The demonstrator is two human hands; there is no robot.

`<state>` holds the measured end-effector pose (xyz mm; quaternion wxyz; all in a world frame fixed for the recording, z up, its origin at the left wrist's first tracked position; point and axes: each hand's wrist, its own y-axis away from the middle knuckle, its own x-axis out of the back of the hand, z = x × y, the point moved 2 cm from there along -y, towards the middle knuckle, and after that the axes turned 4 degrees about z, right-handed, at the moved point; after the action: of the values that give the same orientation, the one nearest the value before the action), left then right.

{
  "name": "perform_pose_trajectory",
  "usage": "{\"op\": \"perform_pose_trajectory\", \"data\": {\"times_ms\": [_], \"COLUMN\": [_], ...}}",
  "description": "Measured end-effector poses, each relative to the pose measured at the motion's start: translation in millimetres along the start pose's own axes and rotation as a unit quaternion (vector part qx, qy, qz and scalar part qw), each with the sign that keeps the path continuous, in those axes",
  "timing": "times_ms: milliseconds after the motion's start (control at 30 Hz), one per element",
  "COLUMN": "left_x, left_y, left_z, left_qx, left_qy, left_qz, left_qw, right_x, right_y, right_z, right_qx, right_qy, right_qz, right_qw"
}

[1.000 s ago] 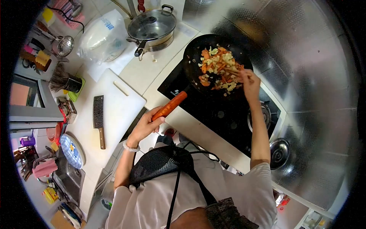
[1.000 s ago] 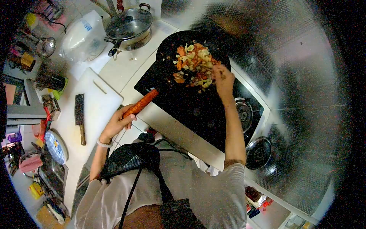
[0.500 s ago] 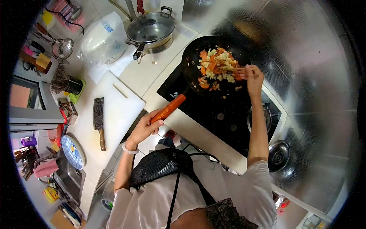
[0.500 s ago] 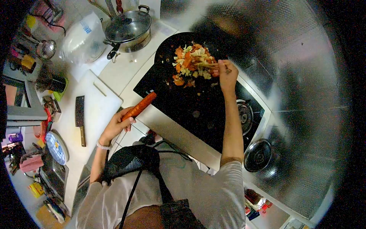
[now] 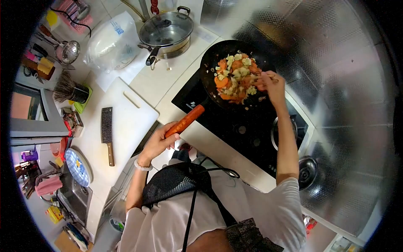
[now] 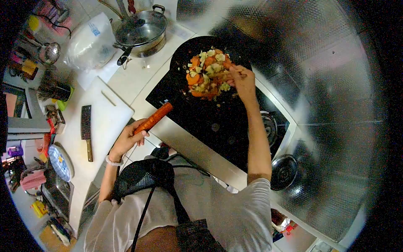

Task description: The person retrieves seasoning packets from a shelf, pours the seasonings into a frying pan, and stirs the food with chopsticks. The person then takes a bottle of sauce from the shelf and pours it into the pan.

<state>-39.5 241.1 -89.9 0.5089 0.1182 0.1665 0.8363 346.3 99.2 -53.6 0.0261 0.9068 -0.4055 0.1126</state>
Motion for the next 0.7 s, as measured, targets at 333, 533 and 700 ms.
{"op": "perform_pose_trajectory", "data": {"times_ms": [333, 533, 700], "left_x": [1.3, 2.6, 3.6], "left_y": [-1.6, -2.4, -1.3], "left_z": [-1.6, -2.4, -1.1], "left_qx": [-0.006, 0.005, 0.0], "left_qy": [0.011, -0.002, -0.001], "left_qz": [-0.006, -0.023, -0.021], "left_qw": [1.0, 1.0, 1.0], "right_x": [86.7, 43.2, 74.5], "right_y": [50.6, 79.7, 86.5], "right_z": [-34.8, -43.2, -46.7], "right_qx": [0.069, 0.002, -0.028], "right_qy": [0.143, -0.011, 0.069], "right_qz": [0.18, 0.169, 0.194], "right_qw": [0.971, 0.986, 0.978]}}
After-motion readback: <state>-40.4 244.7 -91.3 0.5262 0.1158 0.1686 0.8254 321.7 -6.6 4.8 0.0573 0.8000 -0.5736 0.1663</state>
